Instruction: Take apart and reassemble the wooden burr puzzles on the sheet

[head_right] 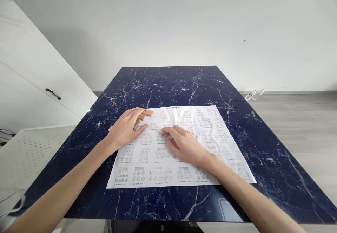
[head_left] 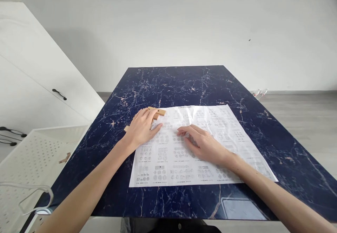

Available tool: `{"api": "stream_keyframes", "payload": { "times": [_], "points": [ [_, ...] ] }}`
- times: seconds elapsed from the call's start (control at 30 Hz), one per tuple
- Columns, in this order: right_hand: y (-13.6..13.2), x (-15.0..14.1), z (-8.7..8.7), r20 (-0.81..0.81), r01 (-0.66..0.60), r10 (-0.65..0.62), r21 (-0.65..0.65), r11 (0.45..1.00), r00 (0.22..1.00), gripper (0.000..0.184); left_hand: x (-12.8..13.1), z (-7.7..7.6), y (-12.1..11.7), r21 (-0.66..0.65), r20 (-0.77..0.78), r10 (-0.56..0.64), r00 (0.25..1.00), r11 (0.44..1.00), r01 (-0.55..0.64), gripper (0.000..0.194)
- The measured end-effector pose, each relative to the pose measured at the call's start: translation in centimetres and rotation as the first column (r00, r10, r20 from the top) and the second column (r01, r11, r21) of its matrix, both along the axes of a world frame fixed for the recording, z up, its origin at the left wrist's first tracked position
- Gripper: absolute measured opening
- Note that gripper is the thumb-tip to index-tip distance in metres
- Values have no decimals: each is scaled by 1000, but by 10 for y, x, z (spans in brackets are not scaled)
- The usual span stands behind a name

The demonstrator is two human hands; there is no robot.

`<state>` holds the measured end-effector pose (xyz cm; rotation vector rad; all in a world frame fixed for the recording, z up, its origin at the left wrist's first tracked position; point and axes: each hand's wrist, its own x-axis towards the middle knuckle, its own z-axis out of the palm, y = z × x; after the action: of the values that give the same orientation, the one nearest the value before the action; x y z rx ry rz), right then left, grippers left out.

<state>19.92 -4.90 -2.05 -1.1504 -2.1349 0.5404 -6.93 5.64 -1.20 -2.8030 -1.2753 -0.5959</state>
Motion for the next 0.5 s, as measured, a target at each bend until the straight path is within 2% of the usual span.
{"api": "stream_keyframes", "payload": {
  "times": [0.13,0.2,0.27,0.37,0.5],
  "points": [
    [0,1,-1,12,-3,3,-8,1000,1000,36,2,0,-4,34,15,27,1000,999,-28,47],
    [-1,1,-1,23,0,0,-24,1000,1000,36,3,0,-7,96,-2,92,996,991,-92,56],
    [-1,1,0,32,1,0,-36,999,999,36,4,-2,-12,161,-39,203,978,968,-194,74],
    [0,0,2,30,4,-2,-38,999,1000,36,4,-7,-19,182,-119,335,935,933,-311,97],
    [0,-1,3,15,5,-5,-51,999,1000,34,4,-10,-25,156,-173,379,909,922,-355,99]
  ]
}}
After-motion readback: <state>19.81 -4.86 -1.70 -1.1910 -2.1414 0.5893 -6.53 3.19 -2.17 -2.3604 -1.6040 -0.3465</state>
